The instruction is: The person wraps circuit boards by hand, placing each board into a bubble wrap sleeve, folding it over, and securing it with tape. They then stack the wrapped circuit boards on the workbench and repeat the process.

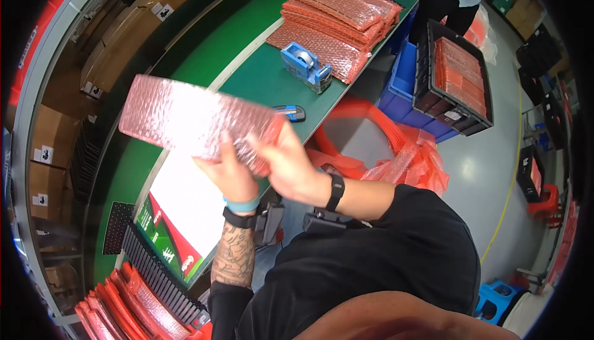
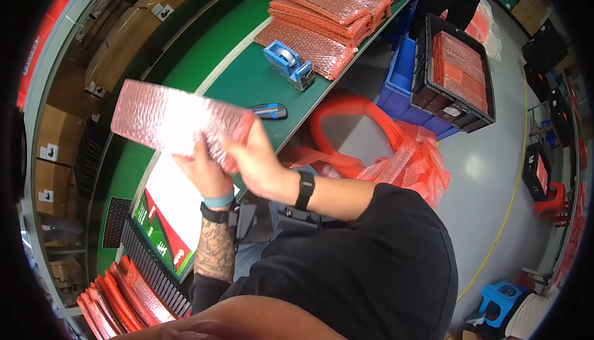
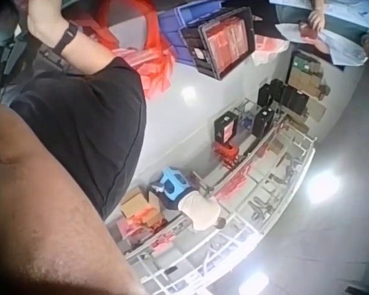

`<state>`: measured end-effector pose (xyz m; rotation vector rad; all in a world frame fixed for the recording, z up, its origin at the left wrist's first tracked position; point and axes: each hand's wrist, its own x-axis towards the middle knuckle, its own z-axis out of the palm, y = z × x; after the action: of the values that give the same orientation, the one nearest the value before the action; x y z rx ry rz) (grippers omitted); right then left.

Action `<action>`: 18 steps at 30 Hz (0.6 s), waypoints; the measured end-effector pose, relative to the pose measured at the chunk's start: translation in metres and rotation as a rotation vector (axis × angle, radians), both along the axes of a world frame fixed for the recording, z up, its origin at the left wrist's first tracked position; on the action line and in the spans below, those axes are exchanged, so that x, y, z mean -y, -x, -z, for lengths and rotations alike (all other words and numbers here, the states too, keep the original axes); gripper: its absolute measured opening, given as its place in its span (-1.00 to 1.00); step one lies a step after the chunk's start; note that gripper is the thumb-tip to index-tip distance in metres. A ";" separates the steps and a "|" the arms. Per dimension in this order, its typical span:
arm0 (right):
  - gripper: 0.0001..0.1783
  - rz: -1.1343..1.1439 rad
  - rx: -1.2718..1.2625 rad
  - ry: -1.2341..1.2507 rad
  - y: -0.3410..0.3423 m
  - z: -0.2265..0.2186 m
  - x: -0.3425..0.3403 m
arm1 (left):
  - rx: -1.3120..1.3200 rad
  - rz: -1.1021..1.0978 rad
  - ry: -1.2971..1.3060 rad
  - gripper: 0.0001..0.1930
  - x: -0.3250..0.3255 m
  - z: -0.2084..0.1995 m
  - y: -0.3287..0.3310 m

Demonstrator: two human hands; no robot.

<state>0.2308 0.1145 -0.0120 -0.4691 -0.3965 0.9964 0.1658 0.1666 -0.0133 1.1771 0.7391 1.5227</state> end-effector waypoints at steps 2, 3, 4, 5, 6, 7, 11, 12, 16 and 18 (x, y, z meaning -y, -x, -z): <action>-0.57 -0.008 -0.016 -0.030 -0.039 -0.019 0.003 | -0.079 0.005 -0.093 -0.42 0.003 -0.006 -0.013; -0.58 -0.027 -0.039 -0.062 -0.063 -0.025 0.005 | -0.126 0.109 -0.095 -0.43 0.003 -0.014 -0.013; -0.57 0.012 -0.008 -0.056 -0.084 -0.026 0.006 | -0.171 0.211 -0.096 -0.44 0.001 -0.020 -0.012; -0.57 0.050 0.020 -0.049 -0.106 -0.026 0.008 | -0.219 0.312 -0.097 -0.45 -0.001 -0.024 -0.009; -0.57 0.119 0.052 -0.016 -0.129 -0.030 0.013 | -0.215 0.314 -0.091 -0.45 -0.006 -0.024 -0.001; -0.57 0.184 0.080 0.016 -0.154 -0.034 0.017 | -0.285 0.310 -0.083 -0.49 -0.011 -0.024 0.015; -0.66 0.407 0.182 0.097 -0.301 -0.019 0.022 | -0.318 0.217 0.029 -0.60 -0.020 -0.013 0.080; -0.69 0.403 0.173 0.100 -0.333 -0.018 0.021 | -0.363 0.186 0.079 -0.61 -0.021 -0.011 0.098; -0.72 0.456 0.176 0.184 -0.387 -0.015 -0.002 | -0.424 0.056 0.156 -0.64 -0.013 -0.005 0.143; -0.73 0.492 0.180 0.225 -0.394 -0.011 -0.018 | -0.435 0.014 0.168 -0.66 -0.008 -0.001 0.154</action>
<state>0.6250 0.1324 -0.0009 -0.8192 -0.3085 0.5224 0.0117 0.1742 -0.0122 1.3967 1.1209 1.1759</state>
